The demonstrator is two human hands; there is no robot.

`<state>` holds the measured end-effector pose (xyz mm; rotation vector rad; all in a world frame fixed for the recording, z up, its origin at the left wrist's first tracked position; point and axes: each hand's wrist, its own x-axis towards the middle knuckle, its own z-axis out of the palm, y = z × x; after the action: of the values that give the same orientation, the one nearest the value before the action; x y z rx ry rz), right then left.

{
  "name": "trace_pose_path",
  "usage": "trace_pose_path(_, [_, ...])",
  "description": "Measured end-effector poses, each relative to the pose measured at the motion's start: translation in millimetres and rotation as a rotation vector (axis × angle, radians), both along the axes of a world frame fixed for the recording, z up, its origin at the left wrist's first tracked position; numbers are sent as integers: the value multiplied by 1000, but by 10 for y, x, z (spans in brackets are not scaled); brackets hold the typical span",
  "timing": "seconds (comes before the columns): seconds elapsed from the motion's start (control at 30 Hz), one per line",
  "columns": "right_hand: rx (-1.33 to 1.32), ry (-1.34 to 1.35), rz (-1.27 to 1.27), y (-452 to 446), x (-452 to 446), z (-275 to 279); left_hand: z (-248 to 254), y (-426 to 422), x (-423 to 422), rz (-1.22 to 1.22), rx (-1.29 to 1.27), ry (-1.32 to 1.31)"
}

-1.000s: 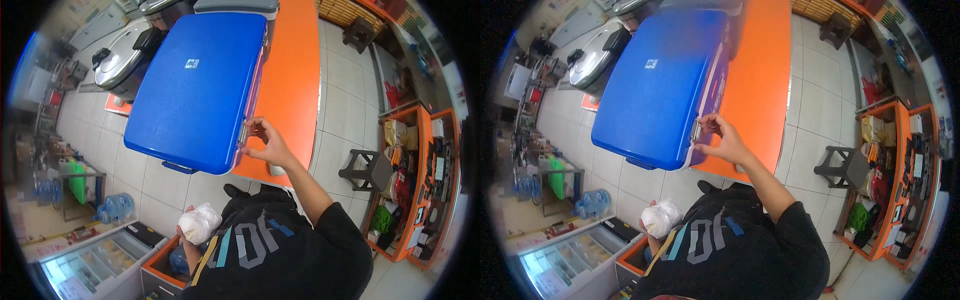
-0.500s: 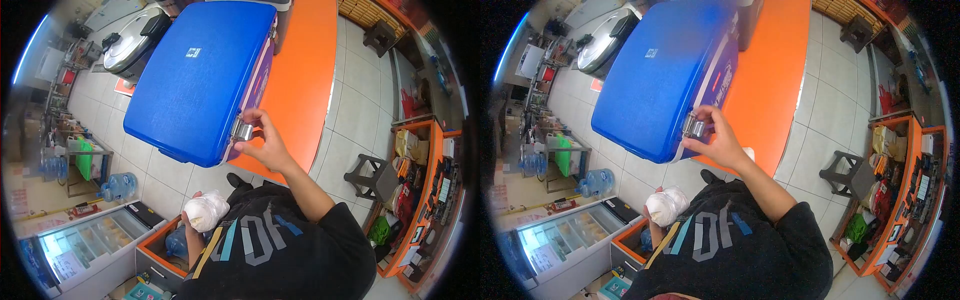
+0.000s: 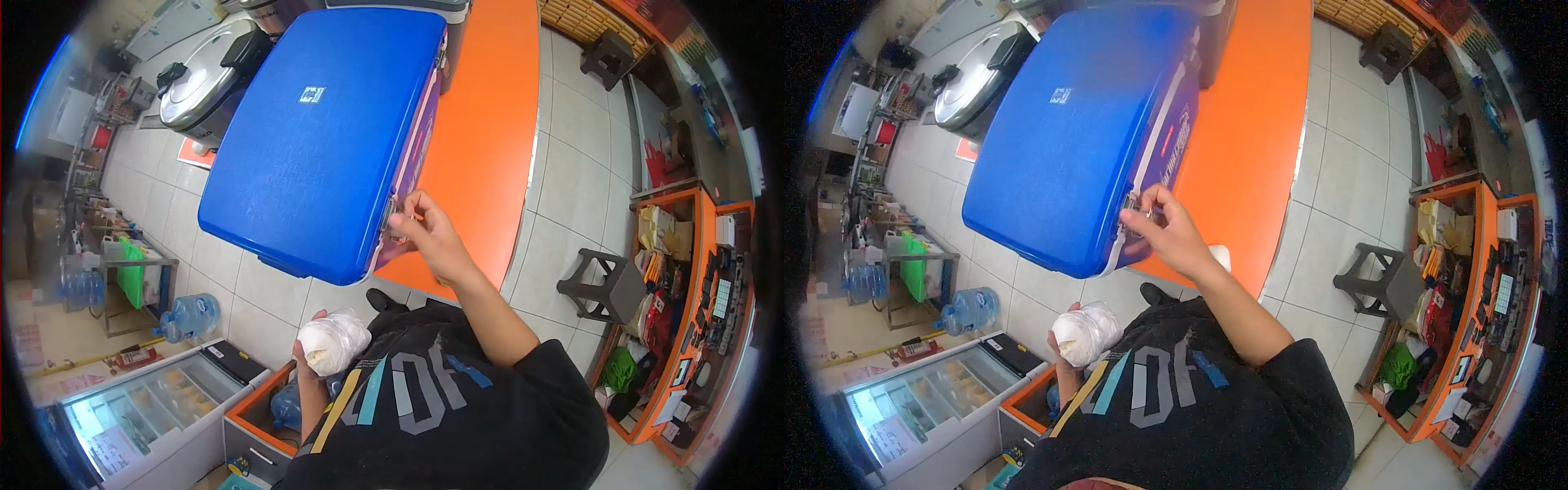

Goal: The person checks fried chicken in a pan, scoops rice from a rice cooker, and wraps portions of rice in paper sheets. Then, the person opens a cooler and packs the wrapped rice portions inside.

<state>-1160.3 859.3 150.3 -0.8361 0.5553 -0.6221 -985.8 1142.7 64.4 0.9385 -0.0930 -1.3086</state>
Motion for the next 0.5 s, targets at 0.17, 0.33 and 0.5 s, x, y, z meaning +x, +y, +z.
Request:
trace_pose_path(0.17, [-97, 150, -217, -444, -157, -387, -90, 35, 151, -85, -24, -104])
trace_pose_path(0.33, [-399, 257, -591, -1888, 125, -516, -59, 43, 117, -1, -8, 19])
trace_pose_path(0.5, [-308, 207, -486, -2416, 333, -178, -73, 0, 127, -2, -23, -19])
